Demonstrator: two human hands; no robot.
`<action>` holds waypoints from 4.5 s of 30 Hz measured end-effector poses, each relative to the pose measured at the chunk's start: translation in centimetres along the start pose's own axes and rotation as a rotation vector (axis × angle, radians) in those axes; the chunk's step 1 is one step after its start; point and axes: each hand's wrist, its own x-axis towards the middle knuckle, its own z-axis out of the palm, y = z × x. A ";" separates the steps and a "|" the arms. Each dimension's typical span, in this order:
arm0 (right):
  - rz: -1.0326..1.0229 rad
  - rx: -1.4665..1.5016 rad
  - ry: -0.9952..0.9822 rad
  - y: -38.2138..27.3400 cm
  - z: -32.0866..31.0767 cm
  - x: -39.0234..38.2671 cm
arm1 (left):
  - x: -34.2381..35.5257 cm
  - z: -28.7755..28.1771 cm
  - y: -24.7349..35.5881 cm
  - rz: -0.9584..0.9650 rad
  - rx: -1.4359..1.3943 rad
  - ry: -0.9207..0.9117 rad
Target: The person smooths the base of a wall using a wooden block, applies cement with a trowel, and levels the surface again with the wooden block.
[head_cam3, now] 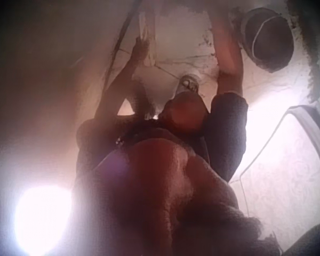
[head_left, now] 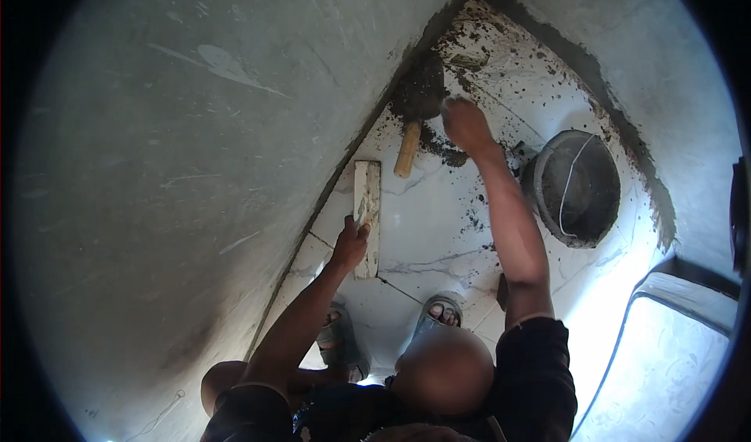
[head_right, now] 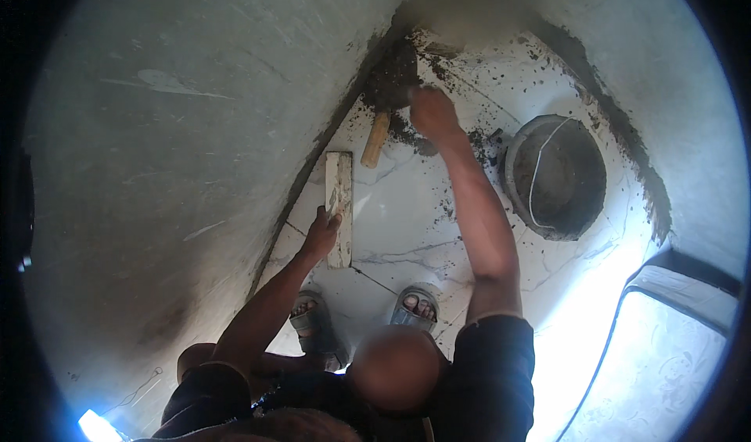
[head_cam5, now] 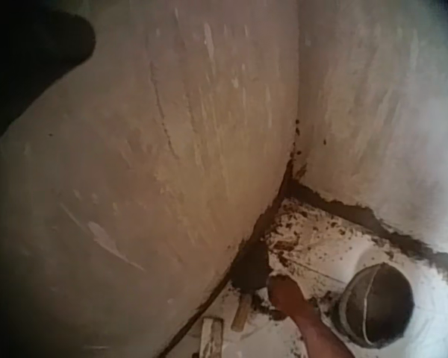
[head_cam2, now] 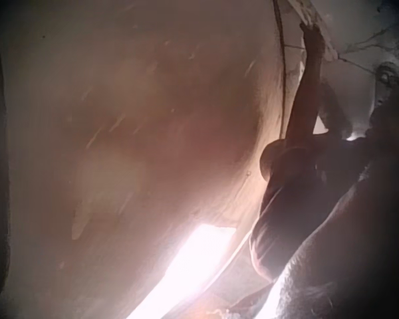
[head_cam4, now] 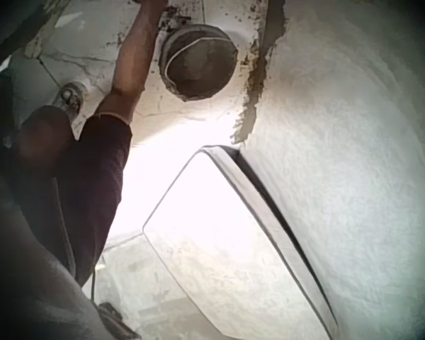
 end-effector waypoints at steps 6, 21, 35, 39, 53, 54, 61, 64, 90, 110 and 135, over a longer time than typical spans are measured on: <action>0.231 0.053 -0.285 -1.9 -2.9 -8.7 | 0.1 0.0 -0.2 -0.018 0.015 -0.027; 0.884 1.617 0.154 -11.5 7.7 -3.0 | 0.0 -0.2 0.1 0.026 0.006 -0.002; 0.722 1.786 -0.034 -14.9 -13.0 -17.7 | 1.0 0.0 -0.9 0.082 -0.089 -0.024; 0.694 1.740 0.065 -15.8 -20.4 -23.4 | 0.6 -0.5 0.0 0.018 -0.045 -0.058; 0.648 -0.204 0.456 -8.7 -17.5 -34.7 | 1.0 0.0 -0.7 0.039 -0.043 -0.026; 0.718 -0.230 0.419 -8.8 -17.3 -34.9 | 1.0 0.0 -0.7 0.045 -0.027 -0.019; 0.595 0.652 0.442 -13.9 -12.8 -31.7 | 0.9 -0.1 -0.2 0.040 -0.018 -0.007; 0.679 0.498 0.274 -13.7 -7.3 -27.0 | 0.8 -0.2 -0.3 0.043 -0.008 -0.007; 1.017 1.650 0.209 -18.5 5.8 -22.2 | 0.3 -0.2 -0.2 0.011 -0.016 -0.022; 0.833 1.811 -0.020 -13.4 4.3 -7.6 | -2.3 0.5 -2.5 -0.007 0.001 0.043; 0.724 0.053 0.417 -9.3 -17.5 -33.3 | -0.6 -0.2 -1.0 -0.054 0.110 0.002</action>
